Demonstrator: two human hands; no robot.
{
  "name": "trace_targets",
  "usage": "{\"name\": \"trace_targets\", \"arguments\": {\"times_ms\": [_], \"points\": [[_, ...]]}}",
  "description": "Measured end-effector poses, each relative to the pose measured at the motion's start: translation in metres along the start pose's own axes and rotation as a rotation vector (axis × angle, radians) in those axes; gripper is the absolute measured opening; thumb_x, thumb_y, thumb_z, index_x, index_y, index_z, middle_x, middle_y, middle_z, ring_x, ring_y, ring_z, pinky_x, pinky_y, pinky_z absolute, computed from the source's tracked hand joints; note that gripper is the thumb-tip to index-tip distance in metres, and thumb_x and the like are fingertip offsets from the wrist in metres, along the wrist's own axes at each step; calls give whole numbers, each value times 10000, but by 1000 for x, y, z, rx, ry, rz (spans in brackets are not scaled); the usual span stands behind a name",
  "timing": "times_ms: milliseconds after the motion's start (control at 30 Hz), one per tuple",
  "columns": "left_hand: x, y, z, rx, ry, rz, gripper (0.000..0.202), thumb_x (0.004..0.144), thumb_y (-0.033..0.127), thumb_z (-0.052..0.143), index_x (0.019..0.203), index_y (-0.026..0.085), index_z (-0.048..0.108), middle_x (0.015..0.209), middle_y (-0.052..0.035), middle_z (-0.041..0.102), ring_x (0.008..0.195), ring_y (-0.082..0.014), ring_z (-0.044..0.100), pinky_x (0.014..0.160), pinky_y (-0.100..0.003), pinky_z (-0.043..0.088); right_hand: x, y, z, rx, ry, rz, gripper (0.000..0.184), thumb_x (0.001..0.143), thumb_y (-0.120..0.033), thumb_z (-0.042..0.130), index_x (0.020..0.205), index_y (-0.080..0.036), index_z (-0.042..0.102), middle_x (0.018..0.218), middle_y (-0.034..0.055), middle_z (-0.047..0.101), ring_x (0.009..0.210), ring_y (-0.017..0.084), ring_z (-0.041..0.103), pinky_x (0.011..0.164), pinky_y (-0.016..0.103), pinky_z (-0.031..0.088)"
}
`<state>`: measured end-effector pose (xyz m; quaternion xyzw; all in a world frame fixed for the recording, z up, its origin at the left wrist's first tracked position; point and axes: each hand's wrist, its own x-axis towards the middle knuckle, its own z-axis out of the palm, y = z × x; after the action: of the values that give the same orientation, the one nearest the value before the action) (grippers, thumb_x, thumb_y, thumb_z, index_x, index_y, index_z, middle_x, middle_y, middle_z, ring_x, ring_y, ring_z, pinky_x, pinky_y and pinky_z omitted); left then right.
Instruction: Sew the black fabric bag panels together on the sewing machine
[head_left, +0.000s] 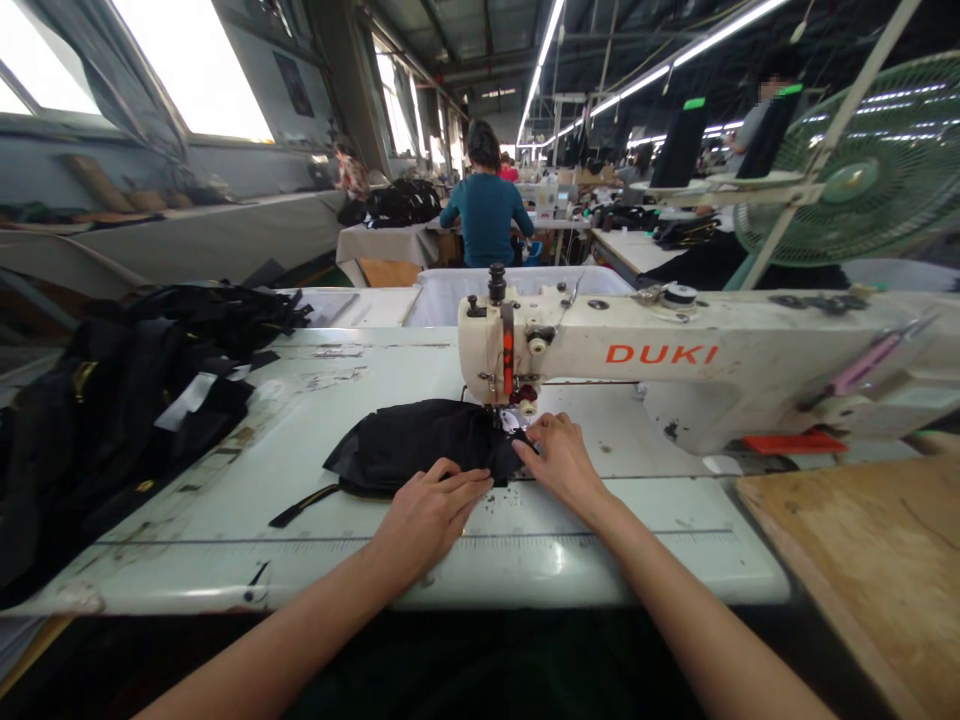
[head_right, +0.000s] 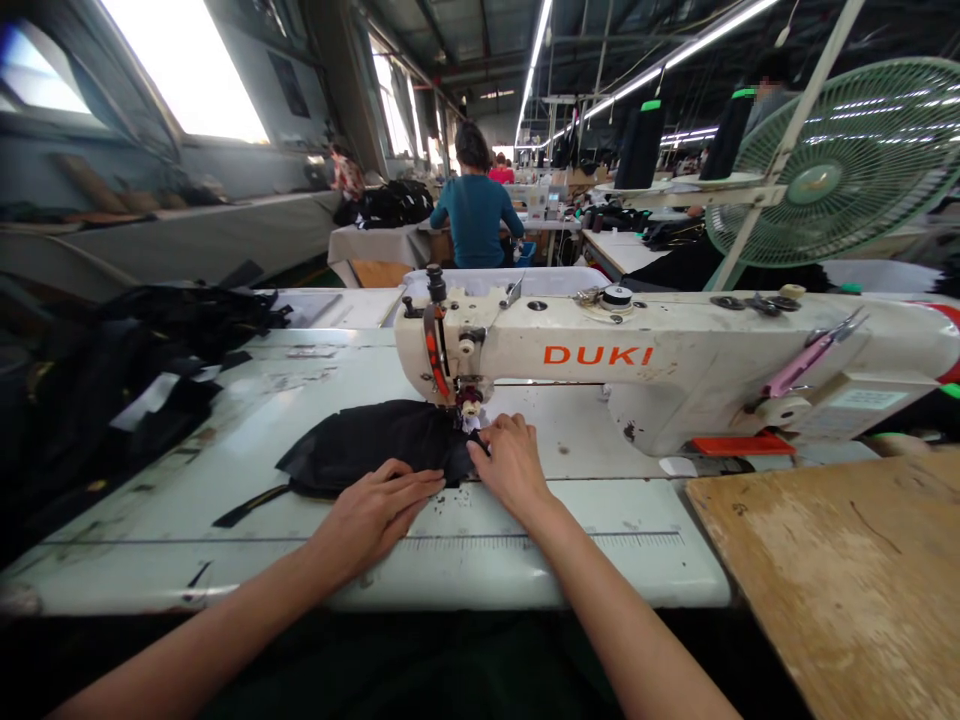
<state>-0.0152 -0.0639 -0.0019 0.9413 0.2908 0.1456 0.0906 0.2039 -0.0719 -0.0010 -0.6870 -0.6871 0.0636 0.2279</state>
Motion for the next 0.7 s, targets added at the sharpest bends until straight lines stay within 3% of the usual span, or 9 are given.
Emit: {"name": "trace_targets", "arguments": {"times_ms": [100, 233, 367, 467, 600, 700], "points": [[2, -1, -4, 5, -19, 29, 294, 951, 174, 488, 1216, 227, 604, 1285, -15, 628, 1006, -238, 536, 754, -352, 452, 0, 5, -2, 16, -20, 12, 232, 894, -294, 616, 687, -191, 636, 851, 43, 627, 912, 227, 532, 794, 315, 342], [7, -4, -9, -7, -22, 85, 262, 910, 159, 529, 1147, 225, 619, 1287, -14, 625, 1074, -239, 528, 867, -388, 405, -4, 8, -1, 19, -10, 13, 185, 885, -274, 619, 722, -189, 598, 843, 31, 619, 903, 221, 536, 786, 303, 345], [15, -11, -12, -52, -25, 183, 208, 902, 163, 543, 1092, 212, 613, 1287, -33, 621, 1293, -246, 422, 1081, -455, 205, -7, 5, 0, 13, 9, 3, 165, 877, -233, 606, 724, -191, 561, 835, 29, 614, 888, 225, 538, 792, 315, 341], [20, -18, -12, -107, -37, 221, 163, 905, 188, 568, 1061, 215, 605, 1301, -51, 609, 1344, -240, 386, 1121, -458, 104, -7, -3, 1, 11, 7, 13, 159, 863, -203, 598, 714, -198, 541, 762, 23, 602, 813, 219, 548, 729, 306, 345], [23, -27, -12, -182, -55, 234, 127, 929, 210, 558, 1041, 241, 612, 1285, -39, 617, 1307, -234, 432, 1101, -439, 134, -4, -16, 4, 33, -20, 54, 152, 846, -213, 613, 711, -205, 544, 686, 7, 598, 652, 186, 552, 588, 274, 323], [23, -31, -12, -215, -64, 232, 126, 942, 211, 546, 1043, 249, 611, 1191, -25, 658, 1256, -214, 474, 1085, -401, 194, -3, -23, 8, 65, -43, 45, 159, 848, -239, 636, 704, -210, 574, 693, -3, 618, 628, 173, 563, 570, 269, 336]]}}
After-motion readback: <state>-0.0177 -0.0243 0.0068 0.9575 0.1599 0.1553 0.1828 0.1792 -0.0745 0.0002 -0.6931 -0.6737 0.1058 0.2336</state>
